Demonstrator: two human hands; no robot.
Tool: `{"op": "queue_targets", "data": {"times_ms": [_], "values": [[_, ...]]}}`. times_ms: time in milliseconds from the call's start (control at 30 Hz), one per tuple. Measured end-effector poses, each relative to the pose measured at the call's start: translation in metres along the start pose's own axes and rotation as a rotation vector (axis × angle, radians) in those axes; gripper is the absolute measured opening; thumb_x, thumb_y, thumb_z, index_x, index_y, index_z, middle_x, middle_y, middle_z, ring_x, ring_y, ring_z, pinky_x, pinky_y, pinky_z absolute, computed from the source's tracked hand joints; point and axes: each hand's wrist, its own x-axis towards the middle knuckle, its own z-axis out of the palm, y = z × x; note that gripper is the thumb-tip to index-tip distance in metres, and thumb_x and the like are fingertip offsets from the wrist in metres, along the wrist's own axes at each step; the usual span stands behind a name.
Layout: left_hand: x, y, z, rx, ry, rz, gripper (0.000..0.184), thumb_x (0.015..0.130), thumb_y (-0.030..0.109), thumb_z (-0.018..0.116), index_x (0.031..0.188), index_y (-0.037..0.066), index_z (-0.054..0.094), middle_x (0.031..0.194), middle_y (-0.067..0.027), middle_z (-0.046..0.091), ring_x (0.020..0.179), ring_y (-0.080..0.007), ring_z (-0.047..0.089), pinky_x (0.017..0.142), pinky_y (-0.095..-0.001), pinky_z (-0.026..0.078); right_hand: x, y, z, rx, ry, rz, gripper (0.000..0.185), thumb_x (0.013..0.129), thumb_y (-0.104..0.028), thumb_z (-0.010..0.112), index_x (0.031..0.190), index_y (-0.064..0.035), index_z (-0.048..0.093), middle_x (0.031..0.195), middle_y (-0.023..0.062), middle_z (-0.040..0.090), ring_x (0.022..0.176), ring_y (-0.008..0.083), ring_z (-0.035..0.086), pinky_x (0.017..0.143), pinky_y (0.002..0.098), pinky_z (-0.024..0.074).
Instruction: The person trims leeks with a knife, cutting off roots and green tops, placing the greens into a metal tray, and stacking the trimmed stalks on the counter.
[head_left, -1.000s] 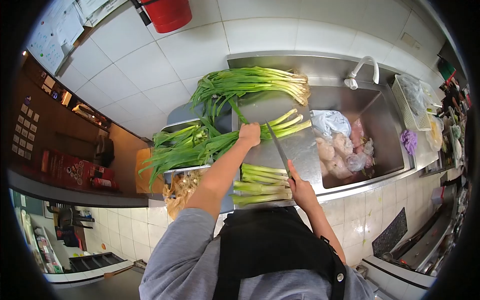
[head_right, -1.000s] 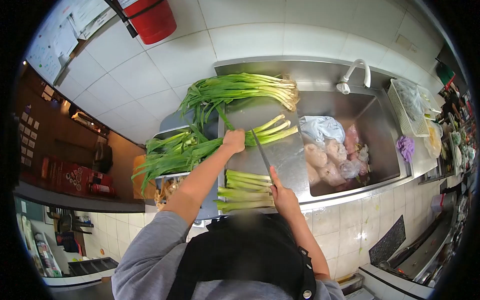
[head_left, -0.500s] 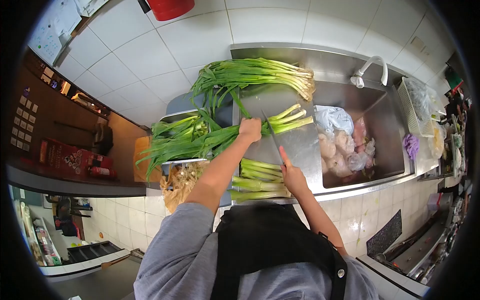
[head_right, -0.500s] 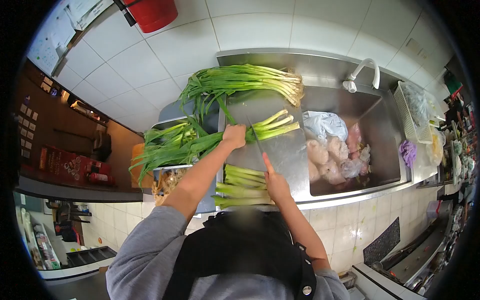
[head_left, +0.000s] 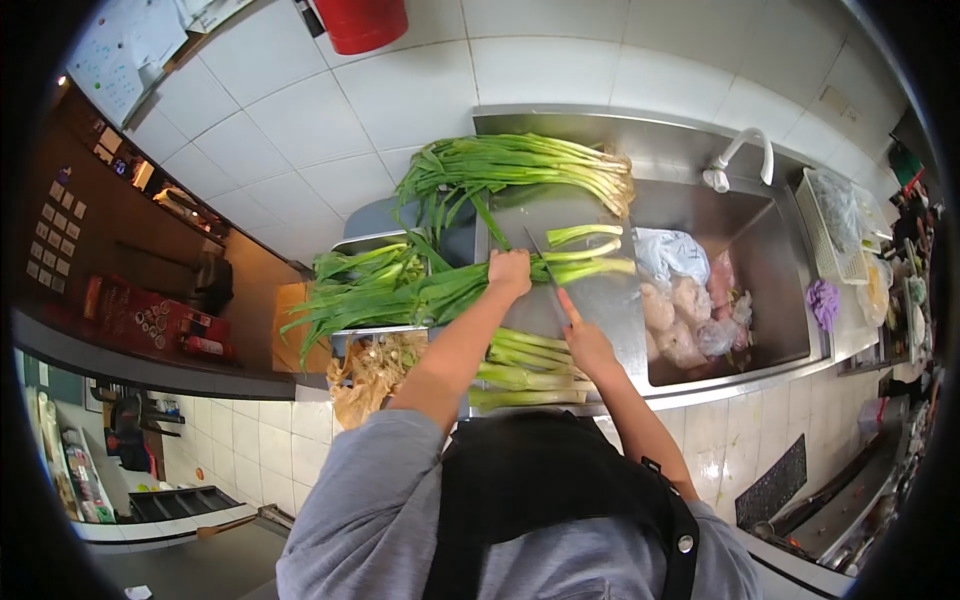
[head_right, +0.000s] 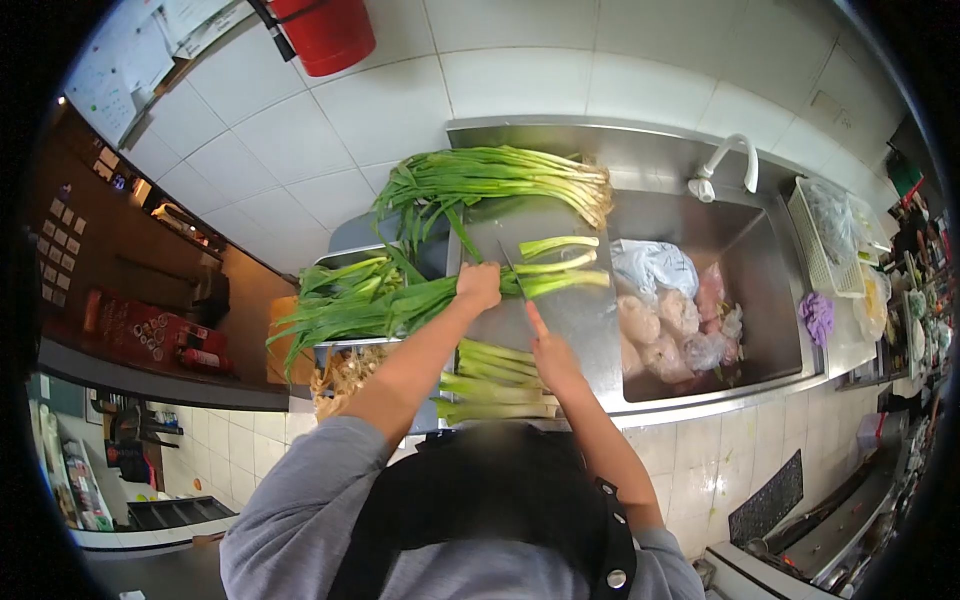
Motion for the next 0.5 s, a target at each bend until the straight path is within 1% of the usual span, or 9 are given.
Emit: {"op": "queue_targets", "data": {"times_ms": [67,133,200,267,300,333,400,433,500], "values": [[0.009,-0.002,0.007,-0.095,-0.029,-0.065,0.039,0.075,0.011,0.066,0.113,0.002,0.062,0.109,-0.0164,0.07,0.101,-0.0305,0.068,0.095,-0.0425,0.043,-0.025,-0.001,-0.015,-0.031,-0.038,0.047,0.072,0.098,-0.018,0.049,0.156,-0.0359,0.011,0.079,0.0302,0.065,0.076,0.0476,0.064,0.072,0.0559,0.0471],[0.007,0.002,0.004,-0.105,-0.062,-0.059,0.038,0.075,0.011,0.065,0.112,0.002,0.061,0.107,-0.0163,0.07,0.101,-0.0306,0.068,0.095,-0.043,0.043,-0.048,0.0,-0.021,-0.075,-0.112,0.078,0.071,0.098,-0.02,0.049,0.156,-0.0368,0.012,0.081,0.0306,0.065,0.079,0.0477,0.064,0.073,0.0555,0.0477],[0.001,-0.01,-0.013,-0.102,-0.064,-0.066,0.037,0.075,0.01,0.064,0.111,0.002,0.061,0.106,-0.0161,0.07,0.101,-0.0307,0.068,0.095,-0.0435,0.043,-0.048,0.001,-0.024,-0.082,-0.108,0.146,0.069,0.099,-0.021,0.049,0.156,-0.0376,0.014,0.084,0.0313,0.066,0.082,0.0481,0.065,0.075,0.0548,0.0483],[-0.014,-0.021,-0.029,-0.075,0.159,0.029,0.032,0.074,0.009,0.063,0.106,0.002,0.061,0.104,-0.0175,0.07,0.101,-0.031,0.067,0.094,-0.0446,0.044,-0.048,0.0,-0.026,-0.078,-0.111,0.131,0.069,0.099,-0.02,0.049,0.156,-0.0371,0.015,0.085,0.0311,0.066,0.083,0.0482,0.065,0.076,0.0547,0.0483],[-0.028,-0.036,-0.053,-0.002,0.241,0.049,0.029,0.073,0.008,0.062,0.102,0.003,0.06,0.099,-0.0176,0.069,0.097,-0.0313,0.068,0.09,-0.0459,0.045,-0.049,-0.002,-0.024,-0.063,-0.109,0.151,0.068,0.099,-0.02,0.049,0.156,-0.0366,0.016,0.085,0.0309,0.066,0.083,0.0483,0.065,0.076,0.0546,0.0483],[-0.035,-0.055,-0.08,0.089,0.231,0.007,0.036,0.073,0.012,0.066,0.107,0.004,0.06,0.101,-0.015,0.068,0.098,-0.0293,0.066,0.088,-0.046,0.043,-0.048,-0.003,-0.022,-0.056,-0.119,0.146,0.068,0.099,-0.02,0.049,0.156,-0.0366,0.016,0.085,0.0309,0.066,0.083,0.0483,0.065,0.076,0.0546,0.0483],[-0.061,-0.103,-0.138,0.202,0.435,-0.035,0.032,0.071,0.011,0.066,0.1,0.004,0.057,0.092,-0.0127,0.067,0.087,-0.0296,0.067,0.082,-0.0448,0.045,-0.05,-0.003,-0.017,-0.058,-0.091,0.174,0.07,0.098,-0.018,0.051,0.156,-0.0361,0.016,0.086,0.0291,0.066,0.082,0.0477,0.065,0.077,0.0537,0.0483],[-0.074,-0.127,-0.167,0.242,0.432,-0.089,0.031,0.072,0.011,0.066,0.101,0.004,0.056,0.091,-0.0124,0.066,0.086,-0.0303,0.067,0.081,-0.0438,0.046,-0.05,0.003,-0.01,-0.018,-0.071,0.154,0.071,0.098,-0.017,0.052,0.156,-0.0358,0.016,0.086,0.0269,0.067,0.081,0.0467,0.065,0.076,0.0527,0.0483],[-0.095,-0.182,-0.21,0.381,0.553,-0.071,0.03,0.074,0.006,0.065,0.102,0.004,0.055,0.092,-0.0133,0.066,0.086,-0.0313,0.067,0.08,-0.0445,0.046,-0.051,-0.005,-0.01,0.006,-0.082,0.18,0.071,0.098,-0.017,0.052,0.156,-0.0358,0.016,0.086,0.0265,0.067,0.081,0.0462,0.065,0.076,0.0522,0.0484]]}}
